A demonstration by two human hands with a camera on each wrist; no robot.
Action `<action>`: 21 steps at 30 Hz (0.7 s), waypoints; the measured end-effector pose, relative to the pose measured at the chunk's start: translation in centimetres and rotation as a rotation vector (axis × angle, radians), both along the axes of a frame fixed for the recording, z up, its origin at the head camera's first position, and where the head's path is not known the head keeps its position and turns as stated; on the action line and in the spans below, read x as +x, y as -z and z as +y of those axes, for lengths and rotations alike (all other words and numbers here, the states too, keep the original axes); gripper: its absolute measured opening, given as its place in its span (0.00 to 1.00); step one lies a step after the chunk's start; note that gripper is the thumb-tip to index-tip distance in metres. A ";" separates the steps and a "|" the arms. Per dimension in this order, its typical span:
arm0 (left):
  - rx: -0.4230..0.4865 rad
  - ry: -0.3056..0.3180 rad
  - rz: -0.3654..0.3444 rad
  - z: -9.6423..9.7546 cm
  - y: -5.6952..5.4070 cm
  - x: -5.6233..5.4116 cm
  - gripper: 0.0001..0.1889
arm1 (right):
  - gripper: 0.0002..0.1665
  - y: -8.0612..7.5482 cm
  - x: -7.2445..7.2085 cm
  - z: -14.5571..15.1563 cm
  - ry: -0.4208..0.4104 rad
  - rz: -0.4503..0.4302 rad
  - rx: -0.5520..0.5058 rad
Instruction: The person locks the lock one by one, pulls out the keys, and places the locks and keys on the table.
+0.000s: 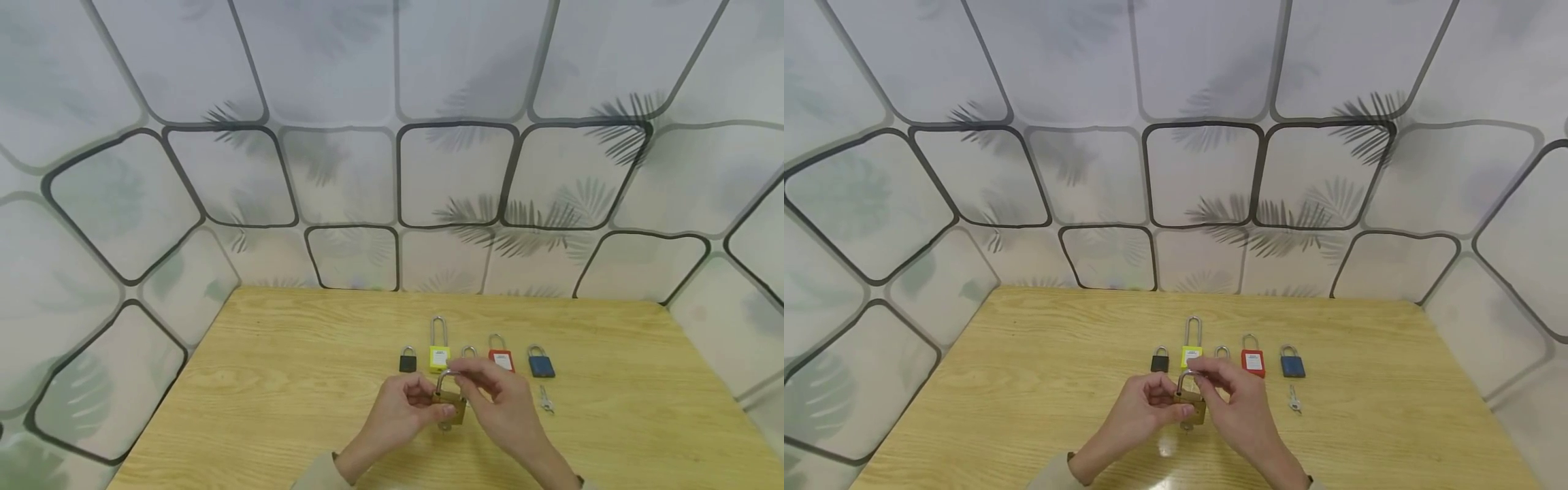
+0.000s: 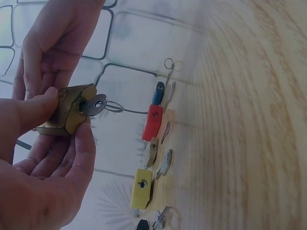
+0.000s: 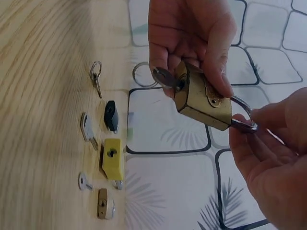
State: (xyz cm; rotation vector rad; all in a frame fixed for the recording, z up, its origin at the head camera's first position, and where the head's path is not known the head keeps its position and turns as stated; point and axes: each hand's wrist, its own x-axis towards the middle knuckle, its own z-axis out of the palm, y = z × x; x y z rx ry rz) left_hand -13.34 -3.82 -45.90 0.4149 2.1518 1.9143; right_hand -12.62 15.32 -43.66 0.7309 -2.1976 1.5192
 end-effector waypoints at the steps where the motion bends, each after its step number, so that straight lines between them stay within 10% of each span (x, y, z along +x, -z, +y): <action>1: 0.004 0.002 -0.001 0.0 0.0 0.0 0.11 | 0.26 0.0 0.0 0.1 -0.008 0.033 0.044; 11: 0.055 -0.023 0.017 0.0 -0.7 -0.7 0.12 | 0.63 -0.6 0.1 1.1 -0.122 0.252 0.513; 16: 0.072 -0.050 -0.010 0.5 -1.1 -0.8 0.11 | 0.69 -0.9 0.3 1.2 -0.088 0.226 0.629; 21: 0.080 -0.067 -0.033 0.8 -1.3 -0.8 0.12 | 0.66 -0.6 0.0 1.1 0.006 0.375 0.685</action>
